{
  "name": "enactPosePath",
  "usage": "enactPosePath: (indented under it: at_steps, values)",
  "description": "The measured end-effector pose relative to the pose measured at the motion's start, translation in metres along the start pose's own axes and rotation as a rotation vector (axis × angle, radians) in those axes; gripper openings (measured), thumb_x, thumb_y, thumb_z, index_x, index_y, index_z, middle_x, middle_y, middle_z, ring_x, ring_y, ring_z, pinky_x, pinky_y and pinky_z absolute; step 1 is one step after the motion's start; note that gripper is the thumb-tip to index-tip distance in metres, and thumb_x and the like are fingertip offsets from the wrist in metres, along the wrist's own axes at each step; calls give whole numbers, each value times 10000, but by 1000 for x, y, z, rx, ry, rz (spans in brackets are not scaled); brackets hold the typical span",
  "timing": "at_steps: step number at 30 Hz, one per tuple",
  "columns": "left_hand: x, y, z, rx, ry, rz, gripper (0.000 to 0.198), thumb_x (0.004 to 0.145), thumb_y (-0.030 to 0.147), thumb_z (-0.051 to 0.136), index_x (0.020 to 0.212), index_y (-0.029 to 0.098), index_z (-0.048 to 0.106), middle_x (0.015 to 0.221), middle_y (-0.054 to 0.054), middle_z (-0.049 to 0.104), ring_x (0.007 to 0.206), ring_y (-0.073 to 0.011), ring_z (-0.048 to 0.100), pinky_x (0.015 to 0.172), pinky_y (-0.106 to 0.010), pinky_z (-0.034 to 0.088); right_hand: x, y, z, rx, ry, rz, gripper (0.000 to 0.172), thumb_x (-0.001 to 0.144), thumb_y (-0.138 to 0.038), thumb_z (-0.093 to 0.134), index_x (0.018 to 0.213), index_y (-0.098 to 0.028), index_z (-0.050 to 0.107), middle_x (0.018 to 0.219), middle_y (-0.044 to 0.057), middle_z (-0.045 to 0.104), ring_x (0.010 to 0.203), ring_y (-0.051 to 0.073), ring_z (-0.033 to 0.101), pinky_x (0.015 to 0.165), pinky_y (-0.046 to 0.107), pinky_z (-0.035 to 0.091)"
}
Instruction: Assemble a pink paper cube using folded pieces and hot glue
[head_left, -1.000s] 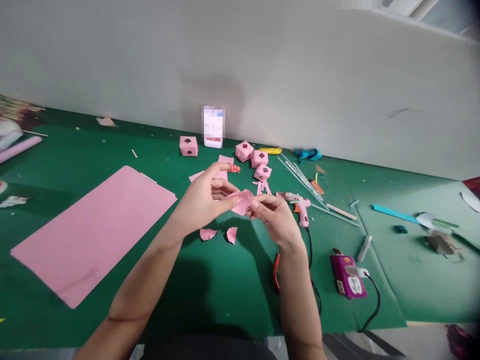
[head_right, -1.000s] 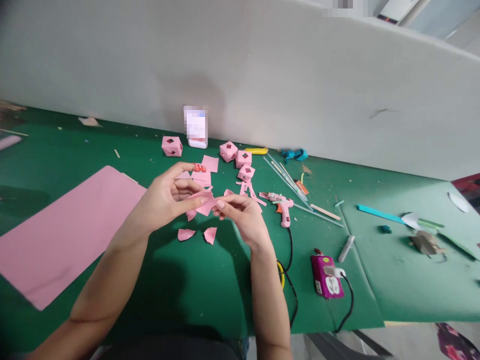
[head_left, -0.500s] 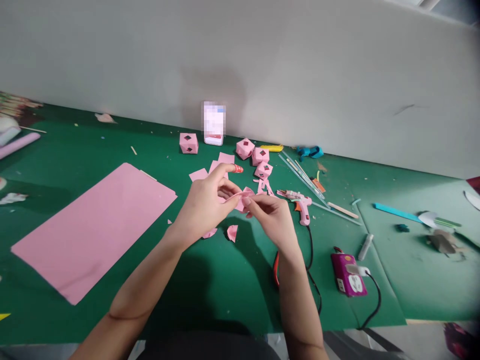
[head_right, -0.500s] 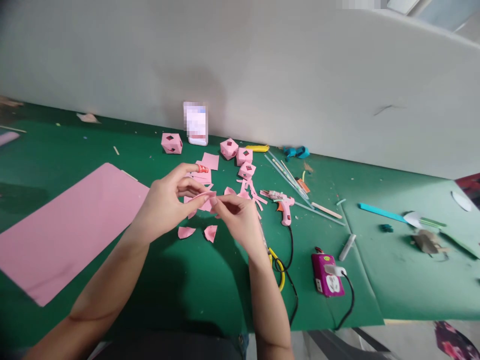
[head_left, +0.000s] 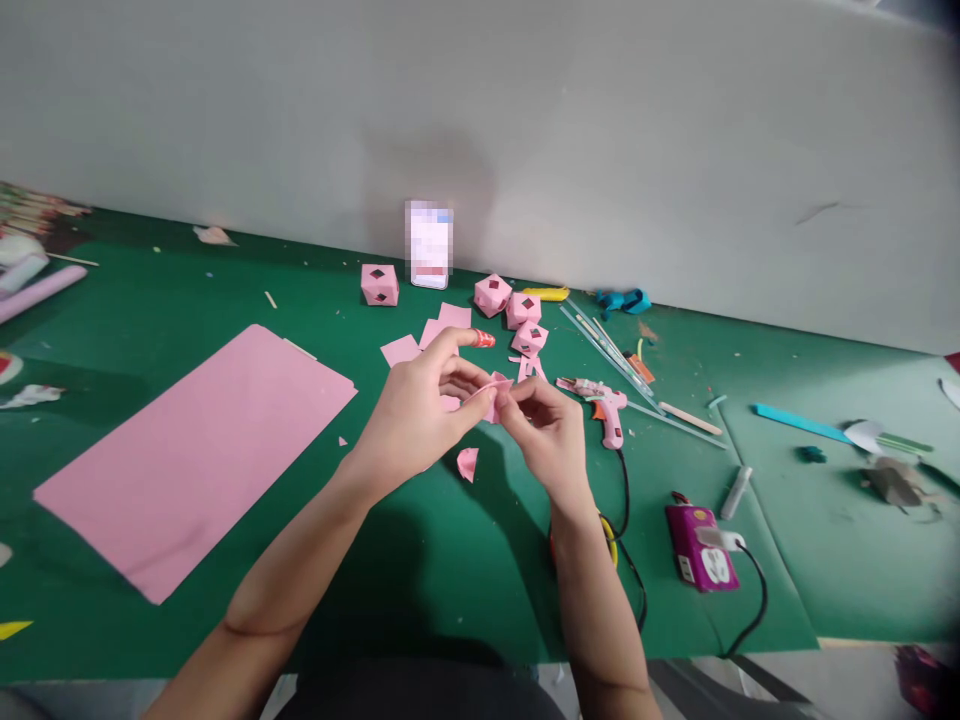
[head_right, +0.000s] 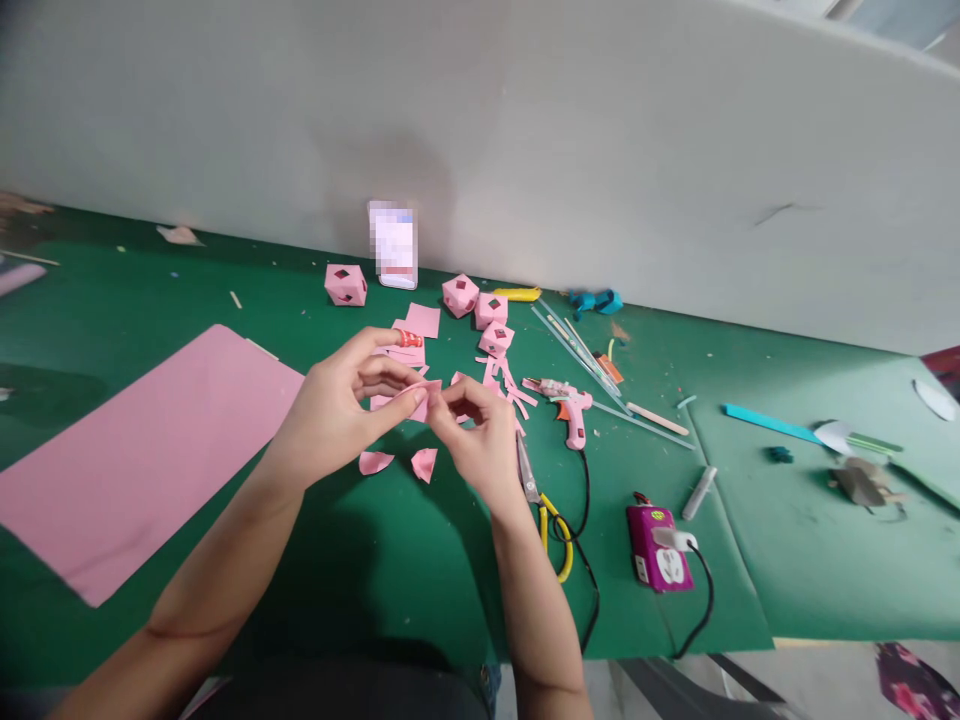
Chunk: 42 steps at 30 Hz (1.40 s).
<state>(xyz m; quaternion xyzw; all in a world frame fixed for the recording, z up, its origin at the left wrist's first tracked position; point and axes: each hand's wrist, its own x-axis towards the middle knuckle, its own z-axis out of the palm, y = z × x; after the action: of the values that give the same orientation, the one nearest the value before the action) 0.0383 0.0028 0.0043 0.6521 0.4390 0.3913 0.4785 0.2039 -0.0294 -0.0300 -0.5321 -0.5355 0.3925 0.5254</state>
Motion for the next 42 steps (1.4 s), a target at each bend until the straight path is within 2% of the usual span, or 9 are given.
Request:
enactPosePath:
  at_steps: [3, 7, 15, 19, 22, 27, 31, 36, 42]
  values:
    - [-1, 1, 0, -18, -1, 2, 413, 897, 241, 721, 1288, 259, 588, 990, -16, 791, 943, -191, 781, 877, -340, 664, 0, 0, 0, -12, 22, 4, 277, 892, -410, 714, 708, -209, 660, 670, -8, 642, 617, 132, 568, 599, 261, 487]
    - [1, 3, 1, 18, 45, 19, 368, 900, 242, 719, 1251, 248, 606, 961, -1, 793, 880, -172, 783, 825, -307, 665, 2, 1, 2, 26, 34, 54, 297, 873, -455, 734, 715, -207, 691, 649, -2, 660, 595, 136, 583, 581, 266, 494]
    - [6, -2, 0, 244, 221, 148, 266, 897, 164, 719, 1146, 240, 663, 929, 34, 821, 904, -158, 797, 832, -256, 623, 5, 7, 4, 292, -134, 205, 294, 859, -499, 789, 775, -217, 785, 717, 13, 710, 625, 137, 665, 565, 242, 547]
    - [6, -3, -1, 252, 246, 172, 311, 891, 167, 742, 1180, 241, 654, 943, 38, 828, 886, -146, 801, 808, -228, 626, 6, 10, 0, 363, -137, 241, 325, 908, -545, 728, 908, -232, 813, 834, 27, 727, 665, 127, 679, 564, 226, 559]
    - [5, -2, -1, 246, 236, 178, 322, 887, 157, 745, 1183, 245, 652, 963, 39, 832, 910, -147, 806, 816, -219, 631, 6, 12, -2, 358, -100, 231, 285, 907, -515, 741, 934, -238, 804, 876, 23, 732, 668, 118, 681, 558, 218, 559]
    - [5, 0, 0, 265, 206, 174, 314, 886, 124, 731, 1170, 242, 668, 958, 42, 836, 904, -151, 811, 827, -226, 639, 5, 8, 3, 285, -74, 201, 259, 834, -467, 817, 892, -219, 770, 788, 3, 709, 644, 129, 670, 539, 229, 550]
    - [3, 0, 3, 257, 144, 186, 370, 889, 151, 746, 1232, 266, 671, 968, 55, 837, 919, -150, 812, 800, -210, 640, 4, 5, 6, 231, -6, 179, 291, 759, -449, 867, 793, -212, 702, 712, -16, 679, 596, 123, 626, 539, 242, 533]
    - [1, -1, 4, 260, 111, 209, 427, 892, 154, 752, 1287, 291, 663, 1009, 54, 837, 991, -160, 807, 825, -204, 640, 3, 1, 0, 219, -11, 157, 243, 791, -398, 835, 764, -210, 683, 674, -19, 674, 599, 126, 629, 566, 245, 503]
    - [0, -2, 2, 188, -5, 211, 449, 915, 244, 749, 1344, 281, 622, 1049, 33, 835, 999, -150, 801, 845, -200, 640, 0, 0, -7, 216, -21, 131, 180, 810, -346, 824, 745, -218, 716, 696, -10, 709, 646, 138, 652, 626, 259, 501]
